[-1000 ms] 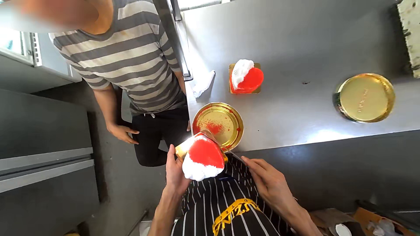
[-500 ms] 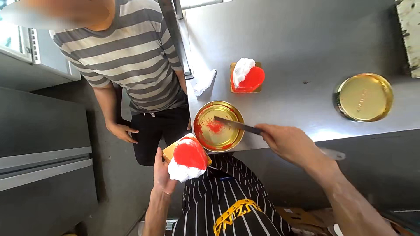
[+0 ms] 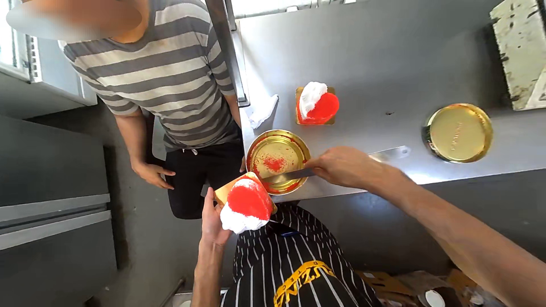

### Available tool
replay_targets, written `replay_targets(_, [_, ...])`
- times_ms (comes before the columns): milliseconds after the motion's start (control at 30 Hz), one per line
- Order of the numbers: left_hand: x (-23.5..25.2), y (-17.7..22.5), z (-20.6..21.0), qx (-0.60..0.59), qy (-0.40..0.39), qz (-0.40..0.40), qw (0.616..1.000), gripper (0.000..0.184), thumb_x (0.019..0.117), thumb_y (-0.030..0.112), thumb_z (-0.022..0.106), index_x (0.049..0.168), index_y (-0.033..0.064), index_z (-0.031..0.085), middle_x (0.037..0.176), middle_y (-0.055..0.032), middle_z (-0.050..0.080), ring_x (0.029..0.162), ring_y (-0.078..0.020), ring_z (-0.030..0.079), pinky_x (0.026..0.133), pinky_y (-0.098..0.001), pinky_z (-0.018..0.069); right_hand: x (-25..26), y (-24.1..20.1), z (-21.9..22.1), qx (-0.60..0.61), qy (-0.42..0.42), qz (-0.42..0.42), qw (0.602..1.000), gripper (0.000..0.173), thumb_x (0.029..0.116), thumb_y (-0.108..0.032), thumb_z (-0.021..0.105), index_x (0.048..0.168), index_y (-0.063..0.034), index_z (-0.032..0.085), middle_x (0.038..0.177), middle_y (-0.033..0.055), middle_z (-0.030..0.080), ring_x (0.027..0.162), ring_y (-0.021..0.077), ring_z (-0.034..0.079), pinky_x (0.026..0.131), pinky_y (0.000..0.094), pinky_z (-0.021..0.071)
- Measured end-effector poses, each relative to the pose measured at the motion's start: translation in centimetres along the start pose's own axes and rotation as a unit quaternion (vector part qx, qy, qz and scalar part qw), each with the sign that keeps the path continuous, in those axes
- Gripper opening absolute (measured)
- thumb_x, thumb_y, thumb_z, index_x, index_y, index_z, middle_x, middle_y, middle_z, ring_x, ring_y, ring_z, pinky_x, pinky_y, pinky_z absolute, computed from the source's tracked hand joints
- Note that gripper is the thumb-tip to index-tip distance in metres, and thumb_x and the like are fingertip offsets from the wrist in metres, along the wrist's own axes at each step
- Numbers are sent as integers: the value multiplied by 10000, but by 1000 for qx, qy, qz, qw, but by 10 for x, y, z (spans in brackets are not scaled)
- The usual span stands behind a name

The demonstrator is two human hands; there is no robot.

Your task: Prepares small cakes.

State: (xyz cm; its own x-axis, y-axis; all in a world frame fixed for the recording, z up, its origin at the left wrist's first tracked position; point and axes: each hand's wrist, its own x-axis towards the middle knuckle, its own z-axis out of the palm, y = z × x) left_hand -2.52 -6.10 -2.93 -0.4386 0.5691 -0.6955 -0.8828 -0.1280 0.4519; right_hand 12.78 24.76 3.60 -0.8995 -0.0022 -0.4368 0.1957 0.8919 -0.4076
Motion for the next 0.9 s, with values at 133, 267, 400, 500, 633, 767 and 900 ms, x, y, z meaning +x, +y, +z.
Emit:
replay_targets(133, [1,4,-3,-5,-3,4,1000,757,1028,677,147,1188,135,651,1015,-98,745,903,-190,739,753,-397,633,-19,2,-28,-38,-15,61,997,188,1014,-185,573,1037,-157,758,722,70,668,716,281,663,638,474,493])
replay_targets(267, [5,1,0,-2,-6,-9,1000,749,1022,690,168,1181,146,656,1011,-86,744,902,-182,738,747,-395,633,-12,-10,-34,-51,-95,118,987,200,1019,-236,567,1014,-138,742,751,85,655,766,295,662,660,491,491])
replay_targets(400, [6,-3,1,-9,-25,-18,999,737,1027,680,183,1176,138,659,1011,-91,743,899,-186,737,751,-393,630,2,-11,-3,31,-98,106,989,212,1032,-225,563,1087,-117,737,790,97,681,788,298,674,701,503,512])
replay_targets(500, [5,-4,1,-8,-35,-28,999,736,1021,691,190,1148,154,677,991,-78,748,874,-174,739,729,-381,632,5,-13,25,114,-64,123,984,230,1053,-220,539,1141,-95,712,827,120,691,800,312,679,731,520,524])
replay_targets(633, [4,-2,5,7,-6,-36,999,725,1027,680,180,1167,156,661,993,-70,748,874,-165,737,727,-369,629,4,-17,46,197,-19,147,969,230,1057,-202,539,1140,-55,695,840,135,689,780,304,673,728,518,514])
replay_targets(767, [1,3,6,26,-8,-33,999,745,1032,672,149,1188,144,651,1014,-73,749,899,-172,738,755,-373,630,-7,-12,56,289,3,165,943,221,1069,-202,535,1137,-53,684,748,79,659,612,197,631,615,409,536])
replay_targets(900, [-4,12,-1,30,-5,-29,999,745,1032,665,136,1192,147,647,1015,-82,748,902,-178,739,752,-379,632,-35,-5,69,388,60,176,903,200,1063,-194,561,1150,-61,682,662,36,627,492,112,561,471,283,484])
